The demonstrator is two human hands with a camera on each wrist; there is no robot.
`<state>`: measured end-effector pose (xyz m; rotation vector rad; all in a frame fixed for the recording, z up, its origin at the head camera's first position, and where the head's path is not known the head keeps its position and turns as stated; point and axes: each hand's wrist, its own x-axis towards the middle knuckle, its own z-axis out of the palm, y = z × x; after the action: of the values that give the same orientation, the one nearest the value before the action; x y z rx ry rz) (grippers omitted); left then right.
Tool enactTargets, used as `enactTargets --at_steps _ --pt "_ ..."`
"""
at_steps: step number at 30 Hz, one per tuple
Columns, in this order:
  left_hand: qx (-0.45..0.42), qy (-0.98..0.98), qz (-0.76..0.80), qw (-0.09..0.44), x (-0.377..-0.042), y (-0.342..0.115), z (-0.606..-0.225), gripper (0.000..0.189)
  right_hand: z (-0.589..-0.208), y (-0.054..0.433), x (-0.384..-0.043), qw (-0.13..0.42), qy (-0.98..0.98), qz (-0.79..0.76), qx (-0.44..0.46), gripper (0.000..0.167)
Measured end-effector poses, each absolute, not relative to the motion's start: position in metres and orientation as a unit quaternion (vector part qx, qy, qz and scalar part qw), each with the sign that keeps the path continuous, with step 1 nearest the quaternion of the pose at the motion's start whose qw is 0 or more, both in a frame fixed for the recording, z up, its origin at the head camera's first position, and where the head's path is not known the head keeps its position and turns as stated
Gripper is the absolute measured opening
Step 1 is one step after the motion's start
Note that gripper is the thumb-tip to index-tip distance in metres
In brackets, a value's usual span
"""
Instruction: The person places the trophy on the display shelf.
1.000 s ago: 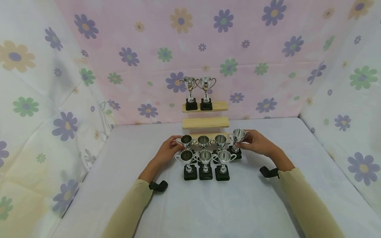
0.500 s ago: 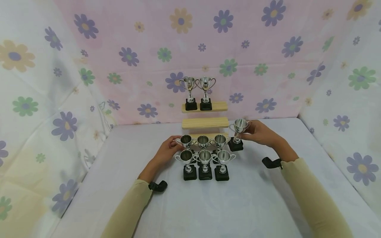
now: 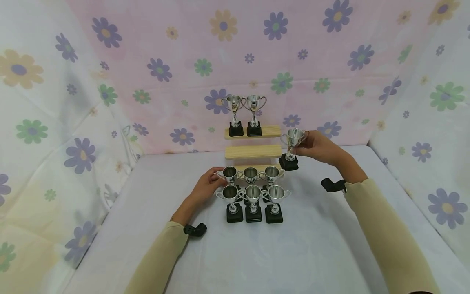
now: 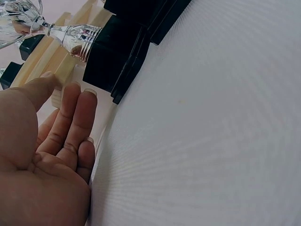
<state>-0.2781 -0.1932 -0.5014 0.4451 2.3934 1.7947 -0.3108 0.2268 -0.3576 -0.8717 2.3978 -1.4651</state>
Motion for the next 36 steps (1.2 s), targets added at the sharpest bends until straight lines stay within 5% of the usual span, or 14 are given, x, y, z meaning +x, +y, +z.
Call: enactTargets --at_steps 21,36 --pt "0.161 0.789 0.591 0.049 -0.279 -0.194 -0.503 0.044 -0.33 0.201 -0.339 0.024 0.84 -0.491 -0.23 0.025" --pt "0.148 0.796 0.584 0.056 -0.28 -0.194 -0.502 0.043 -0.322 0.189 -0.353 -0.008 0.848 -0.495 -0.19 0.038"
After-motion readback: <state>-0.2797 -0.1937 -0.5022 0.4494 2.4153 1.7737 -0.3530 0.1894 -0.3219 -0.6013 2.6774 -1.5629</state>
